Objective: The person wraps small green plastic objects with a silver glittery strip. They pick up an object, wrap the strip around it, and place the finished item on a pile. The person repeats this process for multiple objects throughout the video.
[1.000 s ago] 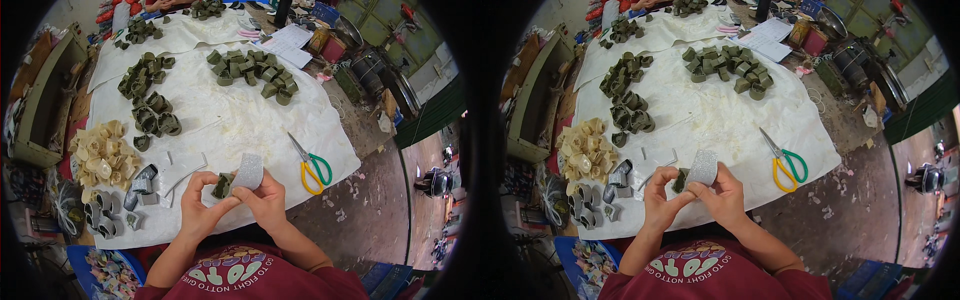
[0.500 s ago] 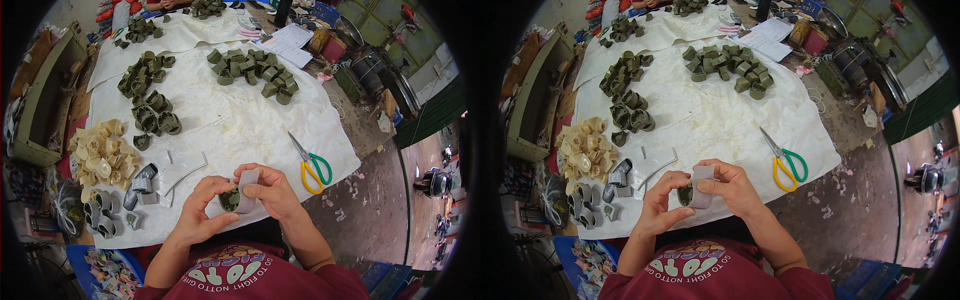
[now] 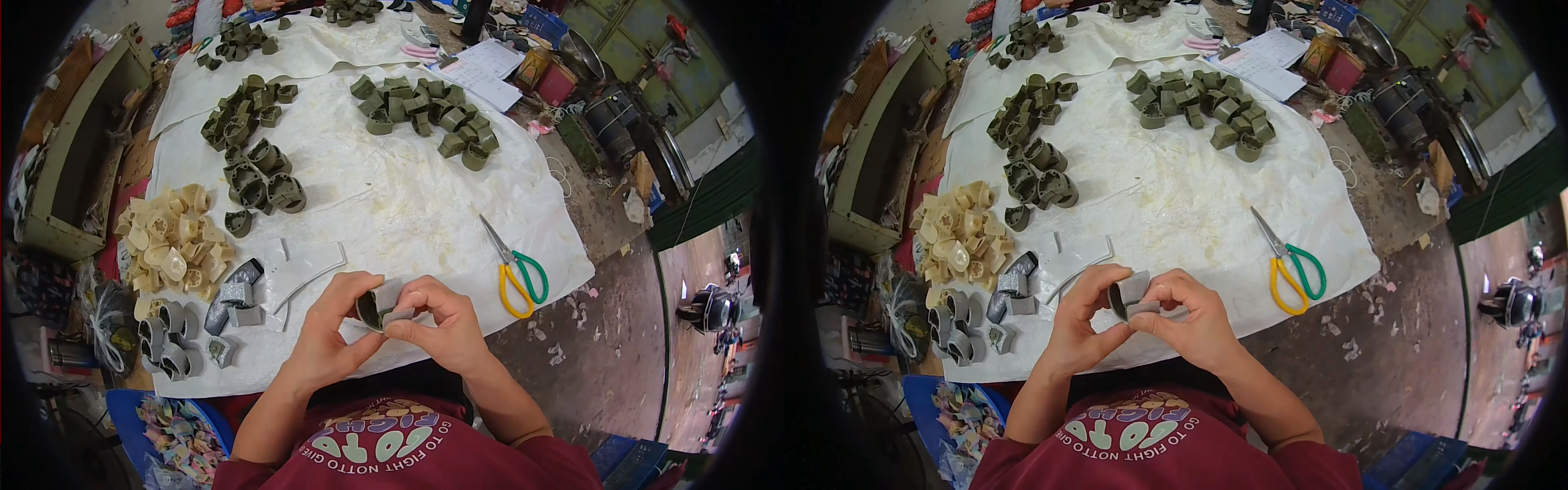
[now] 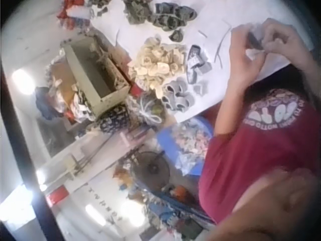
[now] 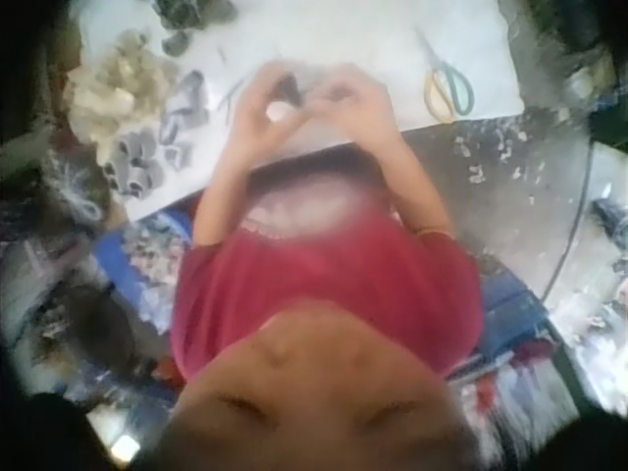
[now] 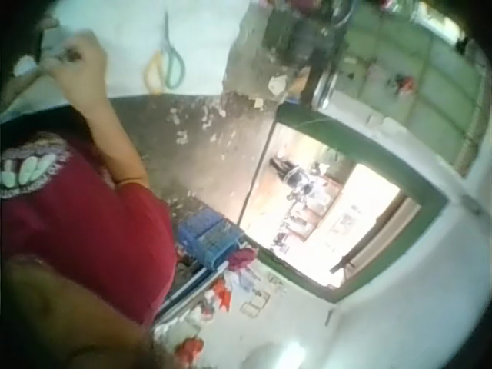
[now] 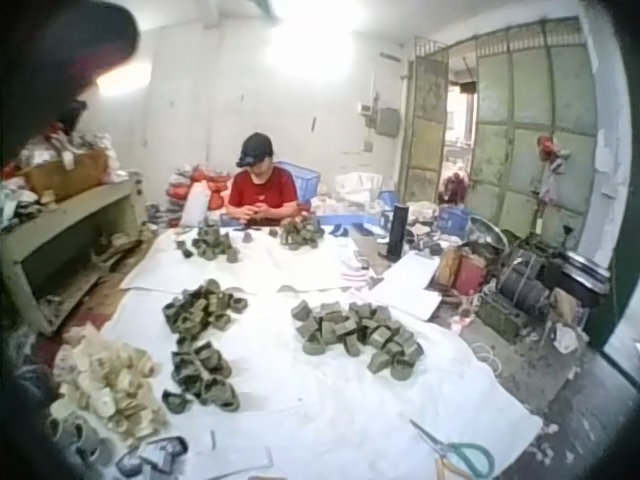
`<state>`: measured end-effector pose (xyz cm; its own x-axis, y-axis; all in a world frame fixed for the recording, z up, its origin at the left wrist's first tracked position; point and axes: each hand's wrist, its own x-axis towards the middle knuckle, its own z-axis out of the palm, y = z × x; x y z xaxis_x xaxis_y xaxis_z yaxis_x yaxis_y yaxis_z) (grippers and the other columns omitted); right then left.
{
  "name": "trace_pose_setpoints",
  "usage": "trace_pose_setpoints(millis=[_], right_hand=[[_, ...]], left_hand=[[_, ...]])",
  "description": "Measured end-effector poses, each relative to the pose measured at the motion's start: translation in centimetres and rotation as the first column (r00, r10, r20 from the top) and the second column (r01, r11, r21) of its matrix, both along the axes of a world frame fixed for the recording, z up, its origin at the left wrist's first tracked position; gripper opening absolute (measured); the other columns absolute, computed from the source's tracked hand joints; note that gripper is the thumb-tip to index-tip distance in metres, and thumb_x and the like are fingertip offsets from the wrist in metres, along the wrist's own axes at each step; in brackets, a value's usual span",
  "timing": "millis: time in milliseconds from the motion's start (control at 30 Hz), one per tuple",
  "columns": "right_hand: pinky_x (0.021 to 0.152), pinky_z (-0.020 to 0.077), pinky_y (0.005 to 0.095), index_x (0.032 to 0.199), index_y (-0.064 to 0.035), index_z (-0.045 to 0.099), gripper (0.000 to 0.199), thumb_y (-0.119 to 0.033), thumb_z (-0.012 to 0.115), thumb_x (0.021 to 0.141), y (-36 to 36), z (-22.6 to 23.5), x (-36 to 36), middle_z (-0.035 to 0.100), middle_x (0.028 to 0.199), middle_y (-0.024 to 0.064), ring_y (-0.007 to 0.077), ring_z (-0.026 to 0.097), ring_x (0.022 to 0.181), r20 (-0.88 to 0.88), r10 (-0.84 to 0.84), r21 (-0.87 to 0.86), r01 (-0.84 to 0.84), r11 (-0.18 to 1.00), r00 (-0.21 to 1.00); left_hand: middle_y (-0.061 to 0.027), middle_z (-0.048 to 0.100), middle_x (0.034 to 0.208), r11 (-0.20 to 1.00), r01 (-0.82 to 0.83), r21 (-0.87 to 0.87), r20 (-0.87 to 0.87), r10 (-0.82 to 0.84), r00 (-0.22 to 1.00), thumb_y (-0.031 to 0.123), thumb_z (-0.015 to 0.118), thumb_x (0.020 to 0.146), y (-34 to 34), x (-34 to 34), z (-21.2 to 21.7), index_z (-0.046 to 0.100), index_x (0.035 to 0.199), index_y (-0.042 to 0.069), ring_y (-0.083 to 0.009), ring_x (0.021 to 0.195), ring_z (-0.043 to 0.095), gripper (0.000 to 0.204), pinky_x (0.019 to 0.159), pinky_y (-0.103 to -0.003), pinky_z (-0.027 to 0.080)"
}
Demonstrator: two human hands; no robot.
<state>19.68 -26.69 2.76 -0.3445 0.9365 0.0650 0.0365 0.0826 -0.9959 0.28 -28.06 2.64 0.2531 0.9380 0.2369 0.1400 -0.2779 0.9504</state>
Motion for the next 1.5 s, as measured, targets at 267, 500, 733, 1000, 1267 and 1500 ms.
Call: trace_pose_setpoints(millis=[267, 500, 733, 1000, 1267, 1500], right_hand=[[0.071, 0.0442, 0.0264, 0.076, -0.0039, 0.067, 0.015, -0.008, 0.08, 0.072, -0.2, 1.4, -0.5, 0.055, 0.085, 0.0021, 0.012, 0.054, 0.078, 0.093, -0.043, 0.064, 0.037, 0.997, 0.995], [0.07, 0.0443, 0.0271, 0.088, -0.0045, 0.064, 0.027, -0.012, 0.082, 0.069, 0.4, 2.1, -0.8, 0.056, 0.086, 0.0026, 0.0129, 0.053, 0.077, 0.225, -0.139, 0.11, 0.117, 0.987, 0.964], [0.079, 0.0441, 0.0279, 0.103, -0.0062, 0.062, 0.041, -0.019, 0.084, 0.07, 0.7, 0.7, -0.3, 0.061, 0.1, 0.0054, 0.0154, 0.058, 0.094, 0.143, -0.127, 0.11, 0.111, 0.988, 0.982], [0.099, 0.043, 0.0331, 0.119, -0.0043, 0.062, 0.045, -0.005, 0.078, 0.076, 1.1, -1.6, 0.0, 0.058, 0.125, 0.0117, 0.0194, 0.053, 0.118, -0.305, 0.16, -0.048, -0.183, 0.982, 0.939], [0.09, 0.0465, 0.0299, 0.111, 0.0009, 0.065, 0.034, 0.005, 0.068, 0.078, 1.5, -0.5, 0.4, 0.064, 0.114, 0.0132, 0.0196, 0.059, 0.105, -0.08, 0.083, 0.054, -0.079, 0.995, 0.993], [0.092, 0.0458, 0.0323, 0.107, 0.003, 0.068, 0.025, 0.004, 0.058, 0.083, 1.4, -0.8, -1.2, 0.066, 0.111, 0.0132, 0.0227, 0.06, 0.104, -0.205, -0.298, 0.062, 0.316, 0.947, 0.932]], left_hand=[[-0.0139, 0.052, 0.126, 0.997, 0.026, 0.067, -0.07, -0.021, 0.997, -0.008, 0.067, 0.07, -0.2, 0.0, 1.0, 0.053, 0.129, 0.006, -0.0211, 0.1, 0.058, 0.062, 0.076, -0.028, 0.05], [-0.0134, 0.05, 0.128, 0.996, -0.007, 0.088, 0.03, 0.004, 1.0, -0.011, 0.064, 0.07, -0.5, 0.3, 0.0, 0.052, 0.13, 0.006, -0.0196, 0.104, 0.058, 0.063, 0.078, -0.028, 0.05], [-0.0094, 0.051, 0.126, 0.964, 0.16, -0.211, 0.607, 0.001, 0.795, -0.011, 0.064, 0.08, -0.7, 0.3, -1.2, 0.054, 0.128, 0.0, -0.0168, 0.108, 0.057, 0.051, 0.087, -0.028, 0.049], [-0.0143, 0.065, 0.114, 0.88, 0.32, -0.352, 0.801, 0.107, 0.589, 0.001, 0.066, 0.086, -0.8, 0.9, -1.0, 0.056, 0.127, -0.002, -0.0175, 0.099, 0.062, 0.043, 0.087, -0.031, 0.051], [-0.015, 0.063, 0.117, 0.91, 0.254, -0.327, 0.753, 0.089, 0.652, 0.007, 0.062, 0.091, -0.9, 1.5, -2.0, 0.055, 0.128, -0.002, -0.019, 0.1, 0.063, 0.039, 0.083, -0.032, 0.053], [-0.0114, 0.056, 0.126, 0.753, 0.497, -0.431, 0.895, 0.287, 0.341, 0.026, 0.057, 0.095, -0.1, 2.3, -1.4, 0.038, 0.14, 0.0, -0.024, 0.108, 0.061, 0.055, 0.09, -0.043, 0.053]])
